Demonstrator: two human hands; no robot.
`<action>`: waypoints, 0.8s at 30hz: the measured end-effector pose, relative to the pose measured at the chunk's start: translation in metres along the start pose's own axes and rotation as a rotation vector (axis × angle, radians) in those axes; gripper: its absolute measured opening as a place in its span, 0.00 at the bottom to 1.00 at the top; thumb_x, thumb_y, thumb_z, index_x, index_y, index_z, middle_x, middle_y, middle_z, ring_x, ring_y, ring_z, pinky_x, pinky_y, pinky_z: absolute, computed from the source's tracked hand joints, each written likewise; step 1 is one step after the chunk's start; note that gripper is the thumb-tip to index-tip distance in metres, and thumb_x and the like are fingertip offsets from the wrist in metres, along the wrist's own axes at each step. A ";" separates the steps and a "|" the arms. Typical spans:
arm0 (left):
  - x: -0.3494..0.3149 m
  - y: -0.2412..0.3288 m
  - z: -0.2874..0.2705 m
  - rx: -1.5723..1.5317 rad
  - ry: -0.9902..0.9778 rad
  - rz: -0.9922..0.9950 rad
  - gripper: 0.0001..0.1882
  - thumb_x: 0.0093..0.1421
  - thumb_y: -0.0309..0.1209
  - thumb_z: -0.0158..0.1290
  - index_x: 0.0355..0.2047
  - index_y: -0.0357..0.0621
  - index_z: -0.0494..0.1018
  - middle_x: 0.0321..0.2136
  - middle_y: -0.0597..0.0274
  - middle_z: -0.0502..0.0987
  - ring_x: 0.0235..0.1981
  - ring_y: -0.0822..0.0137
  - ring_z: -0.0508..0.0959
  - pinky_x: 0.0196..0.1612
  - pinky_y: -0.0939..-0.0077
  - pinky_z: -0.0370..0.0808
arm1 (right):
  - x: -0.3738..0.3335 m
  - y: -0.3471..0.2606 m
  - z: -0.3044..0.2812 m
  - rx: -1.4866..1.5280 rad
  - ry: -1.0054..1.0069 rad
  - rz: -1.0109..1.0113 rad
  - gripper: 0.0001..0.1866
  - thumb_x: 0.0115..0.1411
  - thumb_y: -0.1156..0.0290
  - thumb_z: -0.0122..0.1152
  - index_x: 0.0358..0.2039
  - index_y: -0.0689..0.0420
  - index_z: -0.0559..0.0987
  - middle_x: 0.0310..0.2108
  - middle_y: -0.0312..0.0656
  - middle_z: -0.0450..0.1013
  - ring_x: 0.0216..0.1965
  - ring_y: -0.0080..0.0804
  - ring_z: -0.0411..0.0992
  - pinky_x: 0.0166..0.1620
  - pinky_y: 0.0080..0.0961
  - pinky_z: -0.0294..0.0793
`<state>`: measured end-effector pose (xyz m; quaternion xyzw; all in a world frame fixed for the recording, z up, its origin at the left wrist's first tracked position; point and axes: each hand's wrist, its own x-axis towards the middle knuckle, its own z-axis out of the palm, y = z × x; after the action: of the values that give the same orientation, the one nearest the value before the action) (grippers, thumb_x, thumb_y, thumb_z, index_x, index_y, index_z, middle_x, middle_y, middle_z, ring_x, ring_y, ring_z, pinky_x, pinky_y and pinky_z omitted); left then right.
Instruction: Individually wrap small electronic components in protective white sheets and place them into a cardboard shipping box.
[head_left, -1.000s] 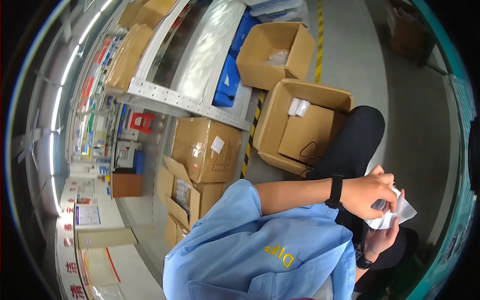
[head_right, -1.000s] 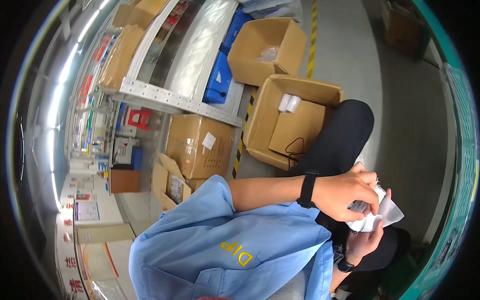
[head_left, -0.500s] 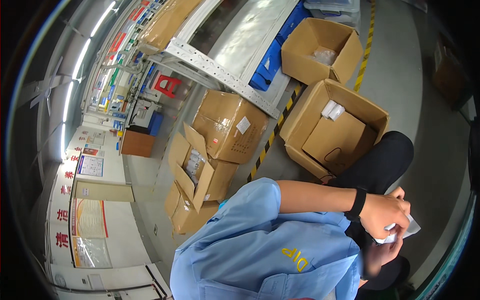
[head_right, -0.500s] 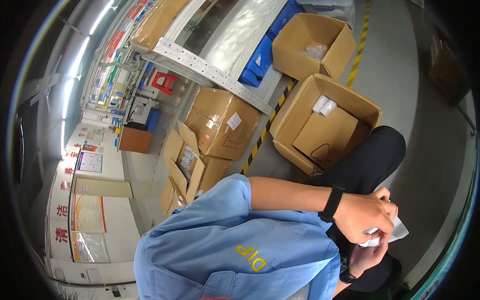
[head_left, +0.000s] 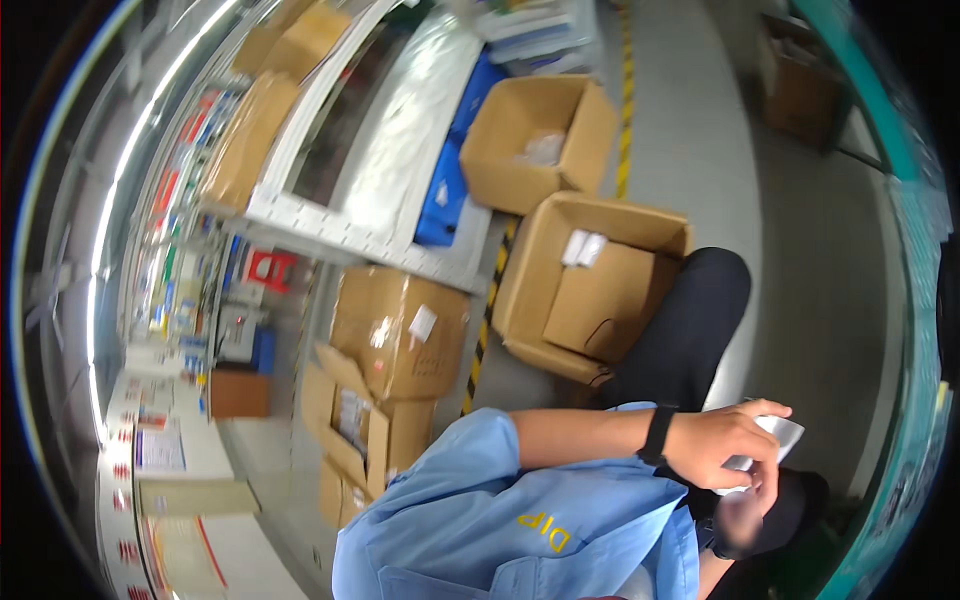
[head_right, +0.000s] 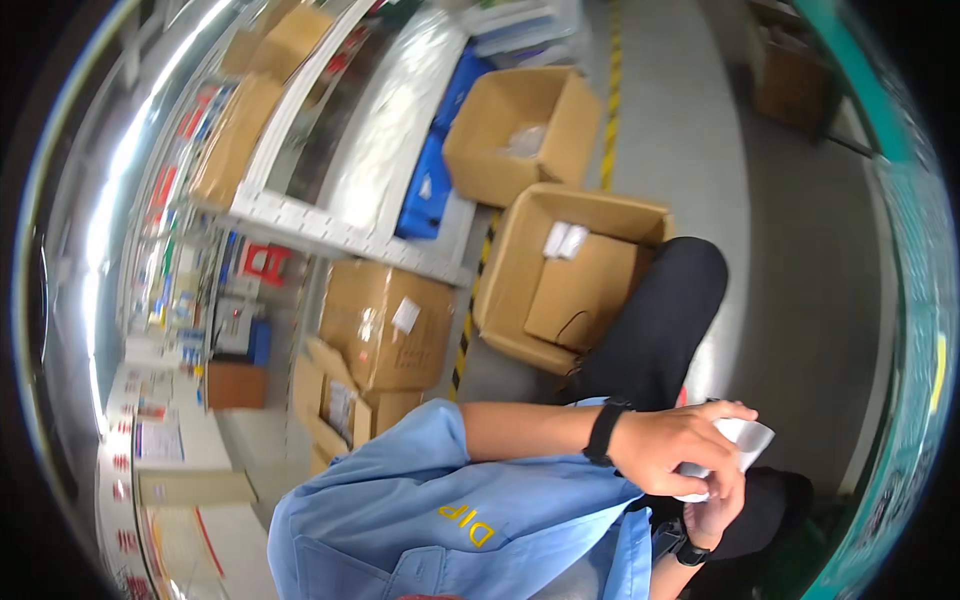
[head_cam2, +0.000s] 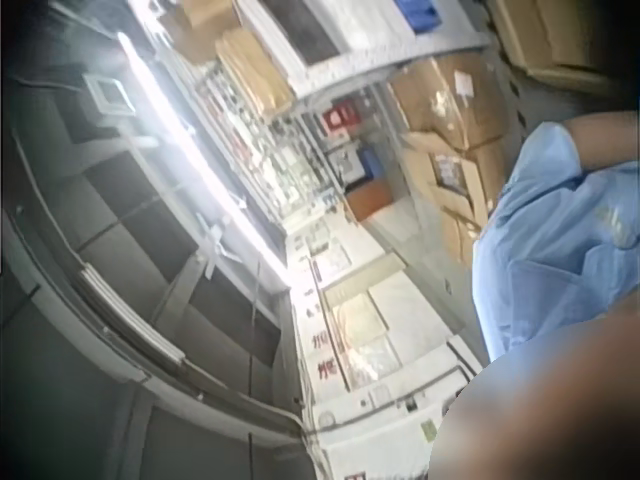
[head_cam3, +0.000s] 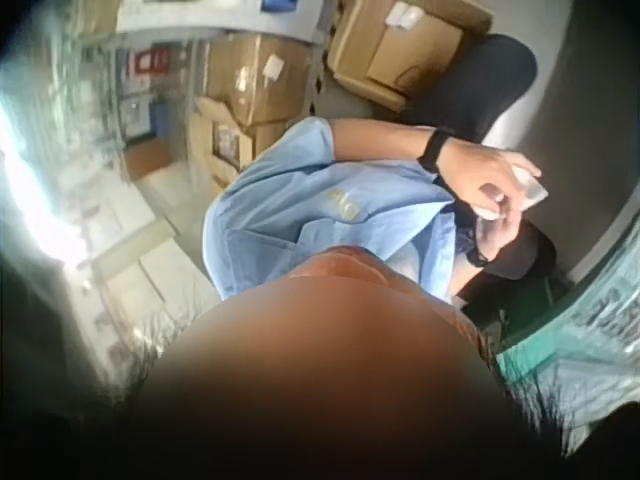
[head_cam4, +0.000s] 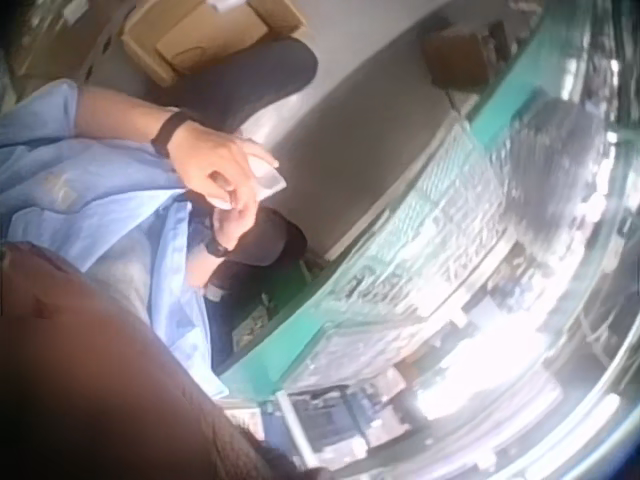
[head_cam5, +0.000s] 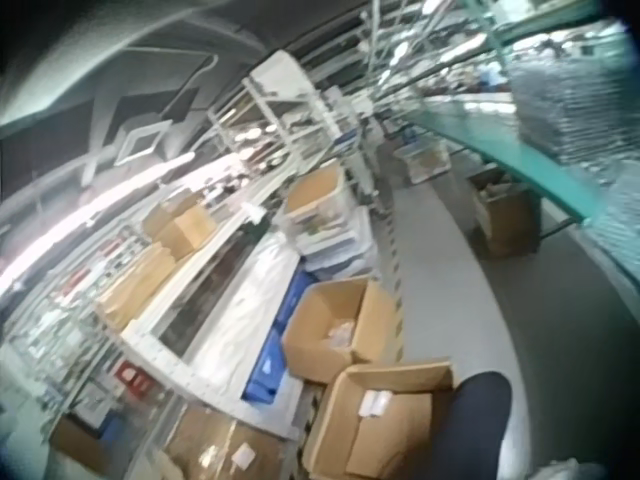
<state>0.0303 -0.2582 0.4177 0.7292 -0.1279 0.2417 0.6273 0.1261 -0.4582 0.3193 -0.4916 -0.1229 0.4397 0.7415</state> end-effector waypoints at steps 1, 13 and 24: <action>0.004 0.000 0.004 -0.022 -0.048 0.020 0.07 0.54 0.20 0.56 0.33 0.45 0.76 0.30 0.67 0.81 0.36 0.63 0.80 0.69 0.45 0.54 | -0.002 -0.003 0.000 0.153 -0.009 0.088 0.25 0.71 0.66 0.44 0.65 0.63 0.63 0.56 0.45 0.70 0.52 0.33 0.74 0.54 0.27 0.74; 0.031 -0.002 0.018 -0.106 -0.257 0.196 0.12 0.54 0.17 0.58 0.38 0.43 0.76 0.34 0.65 0.78 0.37 0.60 0.79 0.63 0.48 0.62 | -0.024 -0.039 0.033 0.071 0.085 -0.006 0.29 0.70 0.67 0.41 0.70 0.65 0.58 0.62 0.47 0.66 0.57 0.33 0.71 0.59 0.27 0.70; 0.036 0.001 0.028 -0.095 -0.177 0.213 0.18 0.53 0.16 0.56 0.45 0.44 0.74 0.43 0.56 0.76 0.49 0.50 0.72 0.61 0.52 0.63 | -0.026 -0.019 0.026 -0.038 0.066 -0.178 0.32 0.71 0.57 0.47 0.69 0.62 0.60 0.67 0.48 0.61 0.65 0.37 0.64 0.65 0.32 0.63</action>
<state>0.0656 -0.2815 0.4338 0.6996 -0.2704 0.2353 0.6181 0.1051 -0.4644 0.3546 -0.5070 -0.1499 0.3532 0.7719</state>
